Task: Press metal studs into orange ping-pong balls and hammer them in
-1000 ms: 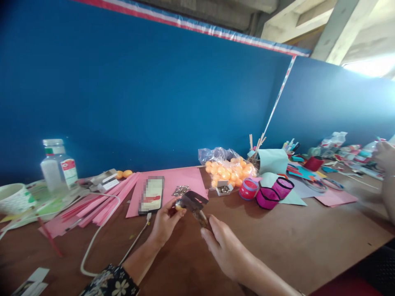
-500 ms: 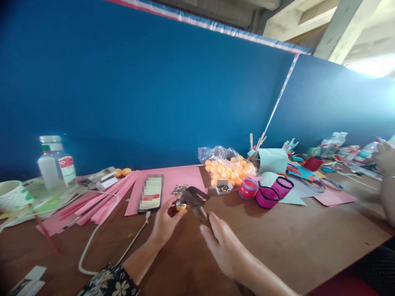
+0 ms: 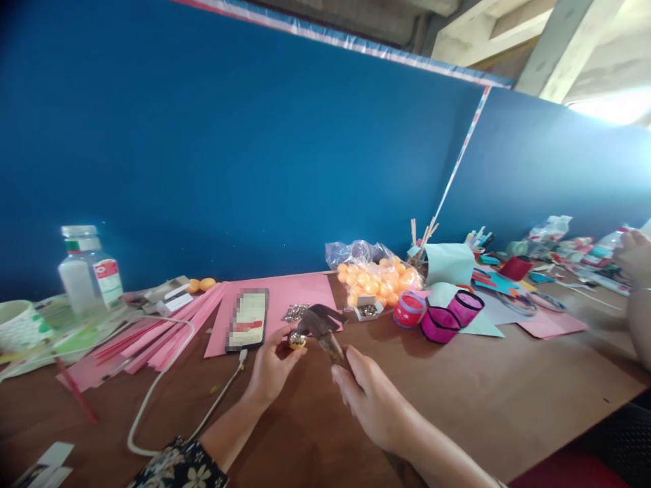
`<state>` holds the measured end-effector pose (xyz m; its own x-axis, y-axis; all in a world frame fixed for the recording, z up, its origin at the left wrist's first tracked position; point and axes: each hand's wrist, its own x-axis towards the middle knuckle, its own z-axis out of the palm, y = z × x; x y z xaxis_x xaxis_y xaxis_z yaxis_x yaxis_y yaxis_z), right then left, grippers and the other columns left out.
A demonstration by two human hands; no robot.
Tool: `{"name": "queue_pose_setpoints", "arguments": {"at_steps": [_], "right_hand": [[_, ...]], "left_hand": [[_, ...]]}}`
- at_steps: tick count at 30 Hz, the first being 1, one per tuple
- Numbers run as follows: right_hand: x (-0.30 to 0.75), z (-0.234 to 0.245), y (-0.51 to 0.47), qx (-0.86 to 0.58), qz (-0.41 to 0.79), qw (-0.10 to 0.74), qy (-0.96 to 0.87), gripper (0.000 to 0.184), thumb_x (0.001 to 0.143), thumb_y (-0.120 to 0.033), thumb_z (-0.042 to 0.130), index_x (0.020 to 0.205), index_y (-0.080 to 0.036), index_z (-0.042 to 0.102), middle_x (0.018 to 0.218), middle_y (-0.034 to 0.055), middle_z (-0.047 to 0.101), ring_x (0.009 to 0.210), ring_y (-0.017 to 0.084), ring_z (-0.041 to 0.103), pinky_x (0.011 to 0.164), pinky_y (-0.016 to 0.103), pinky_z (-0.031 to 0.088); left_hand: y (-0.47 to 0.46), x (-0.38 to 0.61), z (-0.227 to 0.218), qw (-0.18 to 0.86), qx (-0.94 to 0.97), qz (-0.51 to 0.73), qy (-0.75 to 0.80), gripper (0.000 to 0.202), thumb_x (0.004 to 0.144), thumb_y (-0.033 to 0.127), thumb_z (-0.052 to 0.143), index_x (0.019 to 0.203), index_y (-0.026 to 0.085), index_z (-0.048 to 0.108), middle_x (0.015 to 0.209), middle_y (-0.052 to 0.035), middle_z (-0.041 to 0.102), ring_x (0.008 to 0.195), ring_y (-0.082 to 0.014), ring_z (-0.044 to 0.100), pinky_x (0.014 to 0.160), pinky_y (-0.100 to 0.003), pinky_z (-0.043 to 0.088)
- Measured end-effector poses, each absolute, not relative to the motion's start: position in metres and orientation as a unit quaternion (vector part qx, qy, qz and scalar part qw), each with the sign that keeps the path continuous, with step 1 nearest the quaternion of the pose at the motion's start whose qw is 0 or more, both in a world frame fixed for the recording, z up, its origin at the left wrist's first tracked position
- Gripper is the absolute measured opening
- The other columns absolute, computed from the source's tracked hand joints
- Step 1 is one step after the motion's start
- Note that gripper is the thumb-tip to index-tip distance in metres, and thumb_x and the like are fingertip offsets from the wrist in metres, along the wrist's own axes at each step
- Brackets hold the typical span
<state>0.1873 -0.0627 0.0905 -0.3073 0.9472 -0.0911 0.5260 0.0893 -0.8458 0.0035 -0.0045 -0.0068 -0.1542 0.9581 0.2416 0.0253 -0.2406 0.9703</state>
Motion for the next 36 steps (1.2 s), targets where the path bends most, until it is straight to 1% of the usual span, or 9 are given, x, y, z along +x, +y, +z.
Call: {"name": "queue_pose_setpoints", "arguments": {"at_steps": [3,6,12,16,19,23,27,31,36], "right_hand": [[0.187,0.090,-0.063,-0.530,0.414,0.261,-0.692,0.025,0.089,-0.038,0.033,0.076,-0.019,0.042,0.061,-0.0039,0.047,0.052,0.009,0.045,0.051,0.022,0.037],[0.187,0.089,-0.063,-0.529,0.408,0.241,-0.704,0.023,0.088,-0.038,0.037,0.075,-0.019,0.042,0.061,-0.0035,0.047,0.054,0.010,0.045,0.051,0.022,0.036],[0.189,0.087,-0.067,-0.534,0.386,0.256,-0.708,0.024,0.090,-0.038,0.034,0.076,-0.020,0.041,0.063,-0.0034,0.048,0.057,0.010,0.047,0.056,0.022,0.038],[0.187,0.085,-0.068,-0.527,0.407,0.258,-0.701,0.023,0.089,-0.037,0.036,0.076,-0.019,0.042,0.062,-0.0034,0.048,0.056,0.010,0.047,0.054,0.021,0.037],[0.186,0.087,-0.068,-0.522,0.418,0.269,-0.693,0.025,0.089,-0.038,0.035,0.076,-0.019,0.043,0.061,-0.0032,0.048,0.055,0.010,0.046,0.053,0.021,0.038],[0.183,0.091,-0.069,-0.519,0.436,0.288,-0.677,0.026,0.090,-0.040,0.034,0.077,-0.019,0.043,0.061,-0.0038,0.046,0.053,0.009,0.045,0.053,0.021,0.039],[0.182,0.091,-0.067,-0.512,0.470,0.275,-0.664,0.027,0.089,-0.042,0.034,0.077,-0.019,0.042,0.059,-0.0048,0.045,0.049,0.008,0.044,0.047,0.019,0.036],[0.183,0.088,-0.066,-0.516,0.449,0.303,-0.663,0.027,0.089,-0.041,0.034,0.077,-0.019,0.043,0.061,-0.0041,0.047,0.052,0.008,0.046,0.051,0.020,0.038],[0.182,0.086,-0.067,-0.512,0.475,0.288,-0.656,0.026,0.088,-0.041,0.037,0.076,-0.018,0.044,0.059,-0.0044,0.046,0.050,0.008,0.044,0.047,0.019,0.036]], "left_hand": [[-0.005,0.004,-0.007,0.382,0.519,0.599,0.475,0.041,0.064,0.020,0.067,0.104,0.018,0.059,0.096,-0.0075,0.065,0.081,-0.0185,0.063,0.074,-0.031,0.051],[-0.005,0.004,-0.006,0.379,0.515,0.605,0.475,0.040,0.062,0.020,0.068,0.101,0.018,0.061,0.094,-0.0073,0.065,0.078,-0.0184,0.063,0.073,-0.031,0.051],[-0.005,0.002,0.002,0.405,0.493,0.596,0.487,0.043,0.064,0.025,0.069,0.105,0.018,0.059,0.094,-0.0065,0.064,0.079,-0.0175,0.063,0.071,-0.028,0.052],[-0.005,0.001,0.004,0.433,0.490,0.598,0.464,0.043,0.064,0.026,0.069,0.105,0.018,0.059,0.093,-0.0052,0.064,0.076,-0.0157,0.063,0.069,-0.027,0.052],[-0.005,0.001,0.003,0.461,0.470,0.595,0.461,0.043,0.064,0.027,0.069,0.106,0.018,0.059,0.091,-0.0045,0.066,0.077,-0.0161,0.063,0.072,-0.028,0.051],[-0.006,0.001,0.004,0.476,0.456,0.601,0.452,0.044,0.065,0.028,0.068,0.107,0.018,0.059,0.099,-0.0056,0.066,0.086,-0.0175,0.063,0.079,-0.029,0.049],[-0.007,0.002,0.007,0.505,0.444,0.598,0.435,0.046,0.066,0.029,0.067,0.109,0.016,0.058,0.093,-0.0054,0.068,0.084,-0.0180,0.064,0.080,-0.030,0.049],[-0.006,0.002,0.006,0.508,0.425,0.615,0.427,0.054,0.067,0.029,0.067,0.118,0.018,0.051,0.093,-0.0048,0.067,0.079,-0.0166,0.064,0.077,-0.031,0.051],[-0.006,0.001,0.005,0.519,0.429,0.611,0.416,0.053,0.067,0.030,0.068,0.116,0.017,0.054,0.083,-0.0032,0.067,0.074,-0.0159,0.063,0.073,-0.030,0.051]]}}
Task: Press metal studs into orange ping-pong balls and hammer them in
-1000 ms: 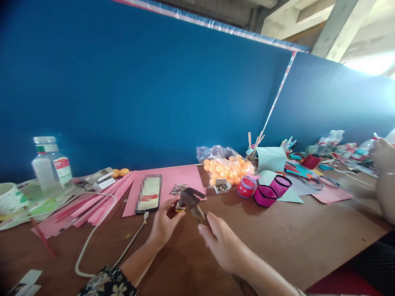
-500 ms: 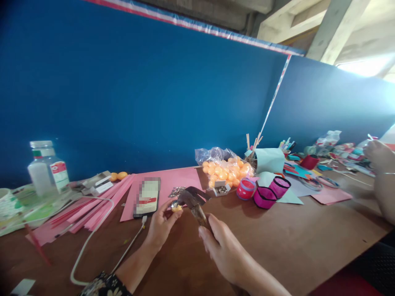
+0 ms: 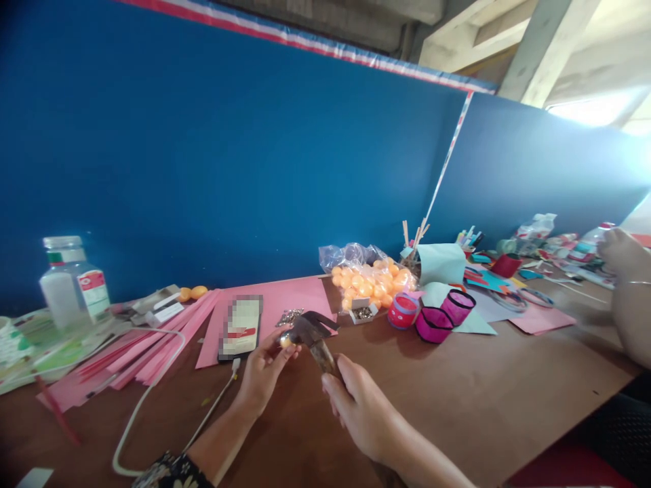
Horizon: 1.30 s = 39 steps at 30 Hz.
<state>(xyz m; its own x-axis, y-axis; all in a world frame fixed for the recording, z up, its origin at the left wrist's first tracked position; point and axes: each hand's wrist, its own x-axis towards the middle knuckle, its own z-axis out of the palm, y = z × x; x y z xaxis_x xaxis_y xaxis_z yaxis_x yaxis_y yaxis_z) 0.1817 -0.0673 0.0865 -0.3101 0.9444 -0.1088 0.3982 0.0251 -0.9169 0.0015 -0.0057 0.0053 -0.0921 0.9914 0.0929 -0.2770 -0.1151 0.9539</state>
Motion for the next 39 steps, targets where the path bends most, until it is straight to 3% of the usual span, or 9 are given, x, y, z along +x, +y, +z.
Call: {"name": "queue_pose_setpoints", "arguments": {"at_steps": [16,19,23,25,30,36,39], "right_hand": [[0.179,0.078,-0.063,-0.496,0.489,0.335,-0.634,0.029,0.089,-0.043,0.034,0.081,-0.017,0.046,0.062,-0.0034,0.047,0.048,0.007,0.042,0.045,0.018,0.035],[0.178,0.078,-0.063,-0.493,0.505,0.332,-0.626,0.028,0.089,-0.042,0.035,0.080,-0.018,0.046,0.062,-0.0036,0.047,0.048,0.006,0.042,0.044,0.018,0.034],[0.179,0.082,-0.067,-0.494,0.505,0.358,-0.610,0.028,0.089,-0.043,0.036,0.079,-0.018,0.044,0.073,-0.0013,0.051,0.051,0.006,0.043,0.047,0.019,0.036],[0.179,0.084,-0.069,-0.495,0.512,0.354,-0.607,0.029,0.089,-0.044,0.035,0.079,-0.018,0.044,0.073,-0.0010,0.050,0.052,0.007,0.043,0.047,0.019,0.036],[0.180,0.082,-0.069,-0.497,0.504,0.335,-0.622,0.029,0.089,-0.044,0.034,0.079,-0.018,0.043,0.068,-0.0019,0.049,0.052,0.007,0.043,0.048,0.020,0.036],[0.180,0.080,-0.066,-0.493,0.493,0.337,-0.632,0.029,0.089,-0.043,0.034,0.078,-0.018,0.042,0.066,-0.0026,0.048,0.051,0.007,0.043,0.048,0.020,0.036],[0.179,0.079,-0.065,-0.492,0.490,0.348,-0.630,0.028,0.089,-0.043,0.034,0.079,-0.018,0.043,0.065,-0.0028,0.047,0.051,0.007,0.043,0.047,0.020,0.035]], "left_hand": [[-0.005,0.000,0.008,0.561,0.378,0.618,0.401,0.039,0.067,0.032,0.068,0.100,0.016,0.057,0.075,-0.0018,0.067,0.064,-0.0124,0.063,0.059,-0.024,0.051],[-0.005,-0.001,0.010,0.592,0.343,0.617,0.389,0.040,0.066,0.029,0.069,0.101,0.017,0.054,0.078,-0.0012,0.067,0.068,-0.0114,0.063,0.063,-0.022,0.050],[-0.008,-0.002,0.015,0.618,0.289,0.639,0.355,0.043,0.061,0.024,0.074,0.097,0.021,0.052,0.088,0.0005,0.067,0.084,-0.0129,0.064,0.079,-0.025,0.048],[-0.010,-0.002,0.017,0.626,0.281,0.641,0.344,0.046,0.061,0.024,0.074,0.100,0.024,0.052,0.090,0.0012,0.066,0.087,-0.0137,0.064,0.081,-0.027,0.048],[-0.010,-0.004,0.017,0.649,0.293,0.609,0.350,0.054,0.068,0.024,0.069,0.117,0.028,0.048,0.086,0.0013,0.063,0.074,-0.0110,0.065,0.067,-0.021,0.051],[-0.006,-0.005,0.014,0.680,0.247,0.623,0.299,0.052,0.076,0.029,0.061,0.124,0.022,0.045,0.089,-0.0050,0.066,0.084,-0.0159,0.065,0.079,-0.026,0.050],[-0.006,-0.005,0.011,0.682,0.236,0.622,0.303,0.049,0.076,0.028,0.061,0.123,0.024,0.047,0.089,-0.0044,0.067,0.082,-0.0167,0.065,0.075,-0.026,0.052]]}}
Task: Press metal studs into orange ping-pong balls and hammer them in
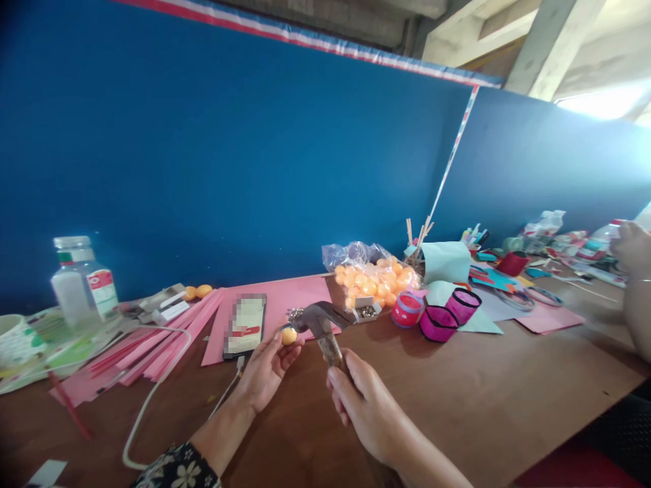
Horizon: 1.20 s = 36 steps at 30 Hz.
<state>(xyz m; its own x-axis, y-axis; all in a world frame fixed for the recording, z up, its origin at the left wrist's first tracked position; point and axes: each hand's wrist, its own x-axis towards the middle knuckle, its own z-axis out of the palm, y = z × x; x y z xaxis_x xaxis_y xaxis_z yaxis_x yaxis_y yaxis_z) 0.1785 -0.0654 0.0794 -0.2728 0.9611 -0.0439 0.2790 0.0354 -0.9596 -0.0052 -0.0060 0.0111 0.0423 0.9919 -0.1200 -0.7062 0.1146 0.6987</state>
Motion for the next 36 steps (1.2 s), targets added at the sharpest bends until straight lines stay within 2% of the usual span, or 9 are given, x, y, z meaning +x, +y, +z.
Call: {"name": "queue_pose_setpoints", "arguments": {"at_steps": [4,11,16,21,25,28,30,34,36], "right_hand": [[0.177,0.076,-0.063,-0.489,0.501,0.329,-0.633,0.028,0.090,-0.042,0.033,0.079,-0.018,0.044,0.059,-0.0043,0.044,0.048,0.007,0.041,0.045,0.019,0.034],[0.176,0.075,-0.063,-0.484,0.522,0.355,-0.606,0.026,0.089,-0.042,0.035,0.080,-0.019,0.042,0.071,-0.0018,0.049,0.050,0.006,0.041,0.045,0.019,0.035],[0.174,0.077,-0.063,-0.484,0.540,0.339,-0.599,0.025,0.089,-0.040,0.036,0.082,-0.018,0.044,0.069,-0.0016,0.049,0.049,0.006,0.041,0.044,0.019,0.034],[0.172,0.077,-0.065,-0.476,0.546,0.362,-0.586,0.026,0.088,-0.042,0.037,0.081,-0.018,0.044,0.075,0.0002,0.050,0.050,0.006,0.041,0.045,0.019,0.035],[0.174,0.075,-0.063,-0.483,0.534,0.345,-0.602,0.026,0.089,-0.041,0.035,0.080,-0.018,0.044,0.071,-0.0012,0.050,0.048,0.006,0.041,0.044,0.018,0.034],[0.184,0.075,-0.061,-0.500,0.488,0.331,-0.634,0.030,0.090,-0.042,0.030,0.080,-0.018,0.046,0.063,-0.0024,0.049,0.048,0.007,0.043,0.044,0.019,0.035],[0.196,0.076,-0.061,-0.526,0.413,0.321,-0.670,0.031,0.090,-0.042,0.030,0.081,-0.018,0.048,0.060,-0.0019,0.049,0.051,0.010,0.047,0.048,0.020,0.037],[0.227,0.072,-0.061,-0.574,0.204,0.276,-0.743,0.021,0.085,-0.036,0.043,0.093,-0.020,0.054,0.084,0.0044,0.061,0.075,0.017,0.058,0.067,0.026,0.042],[0.243,0.066,-0.062,-0.589,0.147,0.224,-0.762,0.022,0.083,-0.033,0.045,0.099,-0.022,0.054,0.092,0.0051,0.062,0.080,0.019,0.059,0.070,0.028,0.041]], "left_hand": [[-0.007,-0.005,0.009,0.689,0.244,0.611,0.305,0.045,0.076,0.027,0.061,0.120,0.025,0.051,0.084,-0.0025,0.066,0.069,-0.0127,0.065,0.062,-0.022,0.052],[-0.004,-0.005,0.009,0.701,0.203,0.632,0.261,0.033,0.075,0.026,0.062,0.107,0.018,0.060,0.084,-0.0062,0.067,0.074,-0.0124,0.063,0.070,-0.022,0.052],[-0.005,-0.006,0.012,0.708,0.186,0.626,0.269,0.020,0.073,0.023,0.064,0.090,0.013,0.064,0.077,-0.0067,0.067,0.072,-0.0137,0.064,0.068,-0.023,0.054],[-0.006,-0.006,0.015,0.710,0.168,0.629,0.270,0.012,0.073,0.020,0.064,0.082,0.011,0.062,0.076,-0.0068,0.067,0.070,-0.0126,0.063,0.064,-0.021,0.054],[-0.005,-0.005,0.014,0.713,0.162,0.622,0.280,0.010,0.072,0.019,0.065,0.078,0.012,0.061,0.070,-0.0049,0.065,0.064,-0.0119,0.063,0.059,-0.020,0.053],[-0.005,-0.005,0.013,0.702,0.156,0.628,0.298,0.011,0.073,0.020,0.064,0.080,0.012,0.062,0.071,-0.0044,0.065,0.064,-0.0118,0.063,0.058,-0.020,0.053],[-0.004,-0.006,0.013,0.692,0.146,0.632,0.316,0.011,0.073,0.020,0.064,0.081,0.013,0.062,0.071,-0.0036,0.065,0.062,-0.0114,0.063,0.057,-0.019,0.053],[-0.002,-0.005,0.014,0.689,0.150,0.626,0.332,0.011,0.075,0.021,0.062,0.082,0.013,0.062,0.073,-0.0035,0.065,0.063,-0.0112,0.063,0.058,-0.019,0.054],[-0.002,-0.004,0.014,0.686,0.157,0.627,0.334,0.012,0.075,0.021,0.061,0.084,0.013,0.062,0.074,-0.0038,0.066,0.064,-0.0114,0.064,0.058,-0.020,0.054]]}}
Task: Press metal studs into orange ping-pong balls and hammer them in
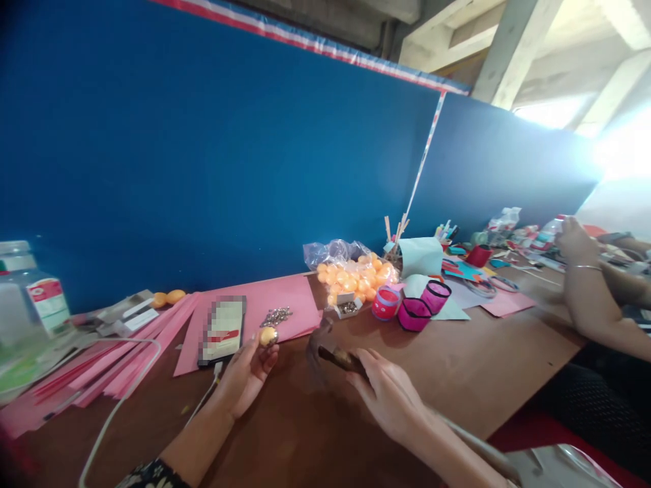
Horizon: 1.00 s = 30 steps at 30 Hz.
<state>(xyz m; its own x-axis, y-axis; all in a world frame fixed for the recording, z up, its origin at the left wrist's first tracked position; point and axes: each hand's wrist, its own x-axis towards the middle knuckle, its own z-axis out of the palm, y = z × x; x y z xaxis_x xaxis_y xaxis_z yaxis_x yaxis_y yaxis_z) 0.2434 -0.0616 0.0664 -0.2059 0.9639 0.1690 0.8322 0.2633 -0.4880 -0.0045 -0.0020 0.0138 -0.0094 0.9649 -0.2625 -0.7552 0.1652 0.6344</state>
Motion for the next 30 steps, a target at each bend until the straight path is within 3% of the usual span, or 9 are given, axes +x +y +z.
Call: {"name": "queue_pose_setpoints", "arguments": {"at_steps": [5,19,24,27,30], "right_hand": [[0.279,0.047,-0.060,-0.627,0.076,0.141,-0.763,0.024,0.084,-0.032,0.043,0.104,-0.024,0.054,0.094,0.0048,0.061,0.078,0.020,0.060,0.069,0.030,0.042],[0.325,0.027,-0.039,-0.617,-0.001,0.143,-0.774,0.027,0.083,-0.029,0.045,0.106,-0.021,0.057,0.098,0.0091,0.060,0.094,0.024,0.053,0.079,0.036,0.043],[0.300,0.050,-0.033,-0.609,-0.008,0.226,-0.760,0.033,0.082,-0.033,0.046,0.112,-0.021,0.053,0.109,0.0095,0.057,0.098,0.023,0.053,0.083,0.037,0.043],[0.251,0.069,-0.026,-0.556,0.046,0.292,-0.777,0.028,0.084,-0.026,0.043,0.110,-0.022,0.054,0.109,0.0079,0.057,0.102,0.021,0.052,0.089,0.034,0.040],[0.196,0.072,-0.005,-0.487,0.114,0.315,-0.806,0.027,0.085,-0.019,0.040,0.108,-0.023,0.054,0.107,0.0063,0.058,0.098,0.017,0.054,0.085,0.029,0.042]], "left_hand": [[-0.002,-0.003,0.013,0.683,0.163,0.625,0.341,0.010,0.075,0.019,0.062,0.082,0.013,0.062,0.074,-0.0041,0.066,0.064,-0.0120,0.064,0.058,-0.021,0.055],[-0.006,-0.003,0.015,0.683,0.186,0.612,0.353,0.013,0.073,0.022,0.064,0.083,0.015,0.063,0.076,-0.0030,0.066,0.068,-0.0128,0.064,0.061,-0.022,0.053],[-0.014,0.001,0.019,0.693,0.324,0.548,0.338,0.029,0.073,0.026,0.064,0.100,0.015,0.062,0.081,-0.0059,0.066,0.066,-0.0135,0.062,0.061,-0.023,0.050],[-0.019,0.002,0.021,0.680,0.386,0.519,0.344,0.034,0.070,0.025,0.067,0.102,0.013,0.062,0.082,-0.0079,0.065,0.064,-0.0134,0.061,0.060,-0.024,0.049],[-0.020,0.002,0.022,0.678,0.381,0.524,0.346,0.036,0.069,0.027,0.067,0.103,0.014,0.063,0.085,-0.0087,0.065,0.065,-0.0137,0.061,0.061,-0.025,0.049]]}}
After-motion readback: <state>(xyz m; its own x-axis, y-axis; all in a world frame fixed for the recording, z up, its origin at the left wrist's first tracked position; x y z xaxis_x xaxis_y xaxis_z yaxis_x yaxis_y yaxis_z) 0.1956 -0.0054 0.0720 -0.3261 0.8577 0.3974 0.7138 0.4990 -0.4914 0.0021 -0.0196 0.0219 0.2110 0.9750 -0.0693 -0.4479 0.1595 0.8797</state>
